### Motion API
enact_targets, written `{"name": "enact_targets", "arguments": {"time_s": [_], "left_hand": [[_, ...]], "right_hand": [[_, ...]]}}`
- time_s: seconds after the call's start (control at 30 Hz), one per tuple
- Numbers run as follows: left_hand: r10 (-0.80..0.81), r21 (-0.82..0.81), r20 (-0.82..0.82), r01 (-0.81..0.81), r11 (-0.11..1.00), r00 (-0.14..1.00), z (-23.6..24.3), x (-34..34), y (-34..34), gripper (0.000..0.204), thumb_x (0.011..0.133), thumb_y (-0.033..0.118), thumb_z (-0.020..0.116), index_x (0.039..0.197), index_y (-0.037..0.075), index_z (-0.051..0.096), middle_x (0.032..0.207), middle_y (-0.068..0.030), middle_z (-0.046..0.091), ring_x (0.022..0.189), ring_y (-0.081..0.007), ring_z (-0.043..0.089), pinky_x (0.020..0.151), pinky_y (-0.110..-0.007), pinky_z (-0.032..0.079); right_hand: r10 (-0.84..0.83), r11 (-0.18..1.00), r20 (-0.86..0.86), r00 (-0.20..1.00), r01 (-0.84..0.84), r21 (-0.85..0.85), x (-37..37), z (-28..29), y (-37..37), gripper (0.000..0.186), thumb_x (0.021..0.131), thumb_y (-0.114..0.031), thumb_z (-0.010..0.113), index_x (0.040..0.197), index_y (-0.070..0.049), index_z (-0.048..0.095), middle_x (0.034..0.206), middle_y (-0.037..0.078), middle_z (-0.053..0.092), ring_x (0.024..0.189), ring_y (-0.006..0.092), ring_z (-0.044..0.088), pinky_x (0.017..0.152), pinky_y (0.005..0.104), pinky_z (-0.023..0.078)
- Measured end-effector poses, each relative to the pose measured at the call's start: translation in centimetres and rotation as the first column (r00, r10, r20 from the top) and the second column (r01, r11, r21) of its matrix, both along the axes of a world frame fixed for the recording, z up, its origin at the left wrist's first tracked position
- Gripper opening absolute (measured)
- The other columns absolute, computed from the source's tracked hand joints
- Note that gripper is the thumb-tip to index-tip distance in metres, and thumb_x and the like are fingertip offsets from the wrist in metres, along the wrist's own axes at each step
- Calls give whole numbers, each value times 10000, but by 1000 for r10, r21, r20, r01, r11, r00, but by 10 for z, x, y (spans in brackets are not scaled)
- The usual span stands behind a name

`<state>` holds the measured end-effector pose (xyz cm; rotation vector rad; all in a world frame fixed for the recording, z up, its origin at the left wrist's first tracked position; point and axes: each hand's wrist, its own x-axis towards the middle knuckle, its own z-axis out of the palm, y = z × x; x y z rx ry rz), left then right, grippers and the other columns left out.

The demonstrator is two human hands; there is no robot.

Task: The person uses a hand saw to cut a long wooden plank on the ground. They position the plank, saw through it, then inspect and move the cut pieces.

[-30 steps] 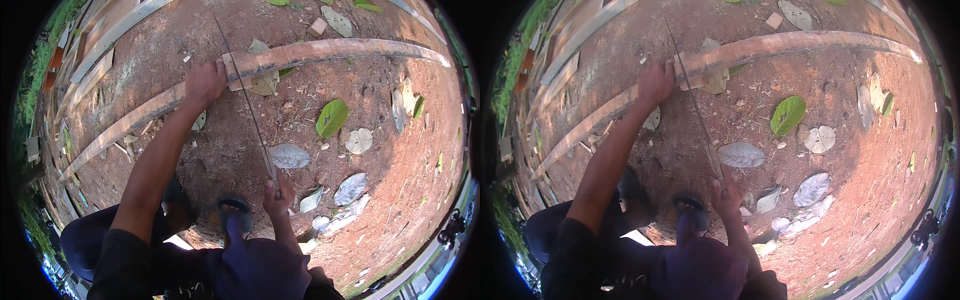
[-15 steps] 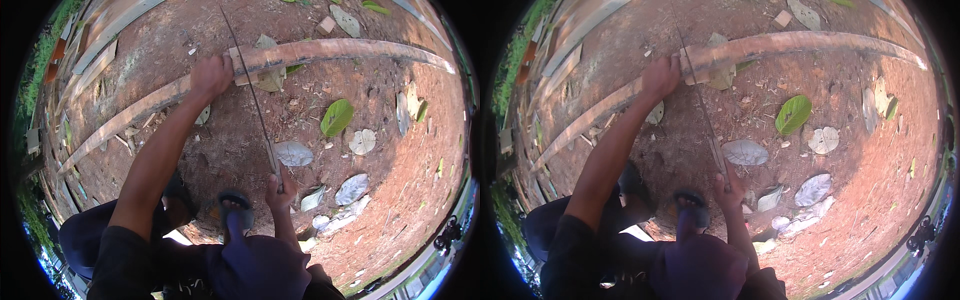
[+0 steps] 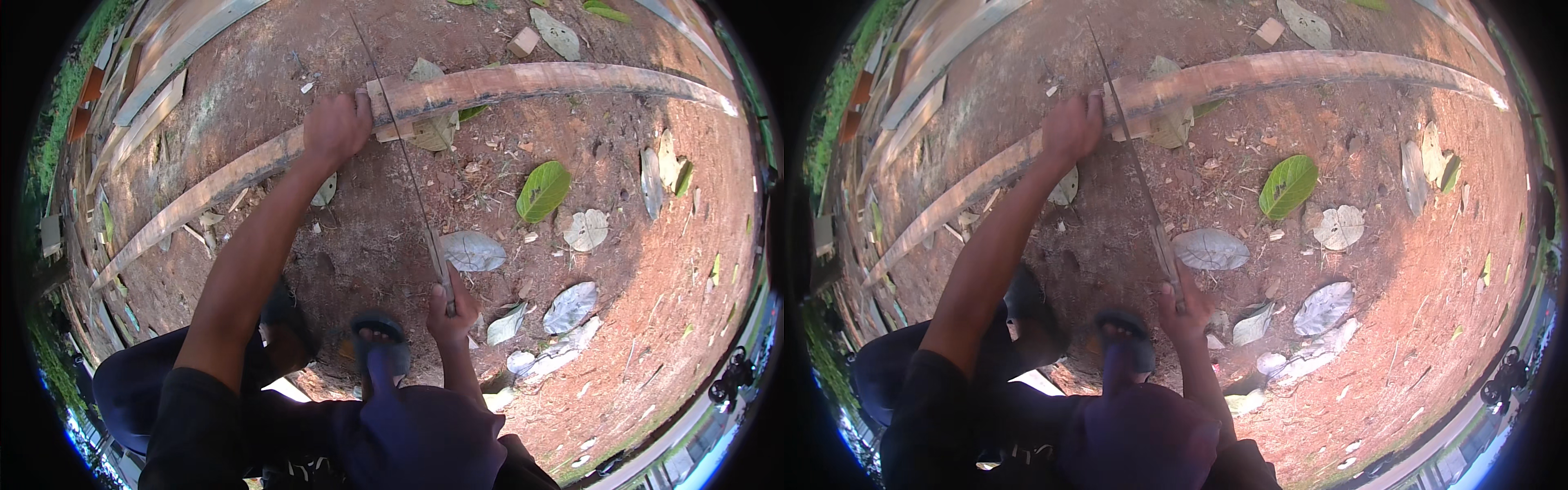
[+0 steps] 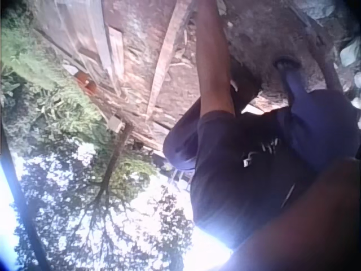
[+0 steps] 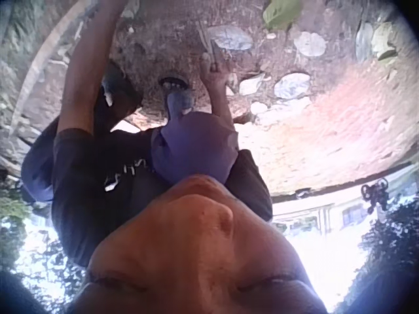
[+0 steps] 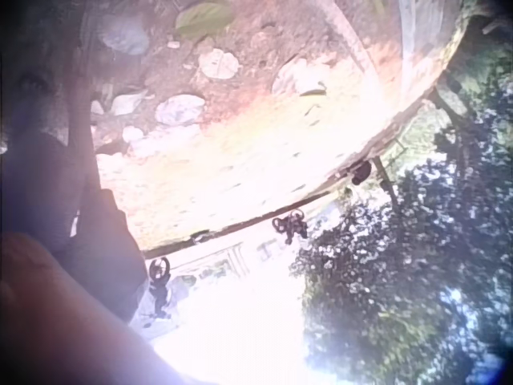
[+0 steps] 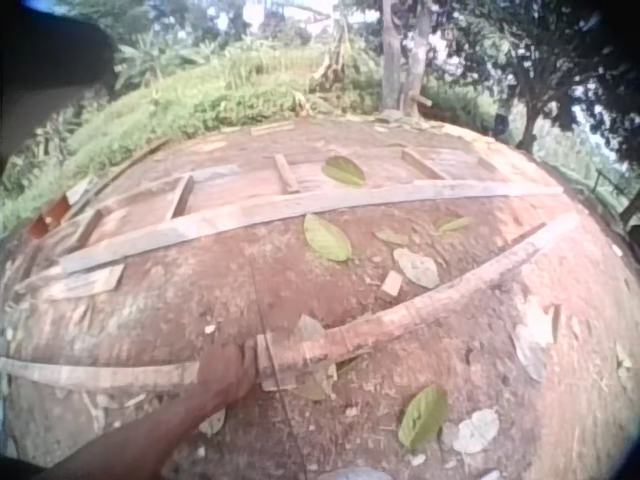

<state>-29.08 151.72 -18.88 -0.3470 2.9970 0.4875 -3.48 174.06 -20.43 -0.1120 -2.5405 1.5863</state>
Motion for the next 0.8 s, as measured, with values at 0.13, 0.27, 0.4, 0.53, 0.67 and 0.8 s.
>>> {"name": "enact_targets", "arguments": {"time_s": [0.13, 0.27, 0.4, 0.53, 0.67, 0.8], "left_hand": [[-20, 34, 38, 19, 999, 999, -6, -2, 6, 580, 1012, 420, 397, 890, -60, 698, 885, -332, 674, 880, -511, 662, 860, -573, 506], [-52, 30, -41, 53, 998, 998, -2, -8, 13, 564, 1005, 391, 406, 822, -48, 708, 851, -317, 682, 839, -493, 675, 830, -552, 529], [-58, -20, -14, 58, 998, 998, 2, -4, 9, 559, 1002, 385, 407, 800, -37, 713, 849, -315, 687, 825, -481, 684, 820, -545, 539], [-22, -19, -23, 22, 1000, 999, -5, -1, 2, 571, 1007, 386, 400, 811, -44, 720, 839, -330, 680, 835, -480, 689, 829, -545, 540], [-30, 19, 34, 29, 999, 999, -13, 3, 5, 592, 1019, 420, 379, 901, -54, 712, 888, -339, 676, 884, -504, 673, 853, -564, 521], [-27, 25, 94, 25, 999, 995, 8, -4, 10, 610, 1022, 437, 366, 942, -64, 705, 911, -336, 679, 907, -511, 668, 872, -573, 508]], "right_hand": [[48, 991, 122, 991, -63, 120, 84, 44, 42, 461, 966, -257, 579, 1242, 110, 628, 822, 173, 735, 620, 209, 697, 565, 312, 532], [-61, 998, 42, 997, 60, 16, -12, 25, -6, 362, 961, -155, 622, 1258, 51, 648, 748, 103, 690, 567, 115, 589, 546, 273, 481], [-55, 997, -28, 998, 53, -49, -92, 21, -43, 351, 941, -118, 651, 1272, -2, 658, 733, 90, 669, 572, 94, 562, 540, 264, 458], [14, 998, 34, 999, -16, 57, 32, 28, 18, 401, 977, -202, 586, 1234, 100, 640, 812, 129, 714, 585, 149, 617, 559, 294, 496], [55, 993, 252, 966, -80, 91, 99, 49, 44, 475, 1000, -267, 562, 1224, 149, 618, 897, 177, 745, 642, 139, 665, 570, 291, 511], [-28, 998, 163, 986, 35, -42, -70, 30, -31, 382, 941, -171, 670, 1277, 8, 638, 817, 173, 718, 645, 229, 706, 605, 349, 548]]}}
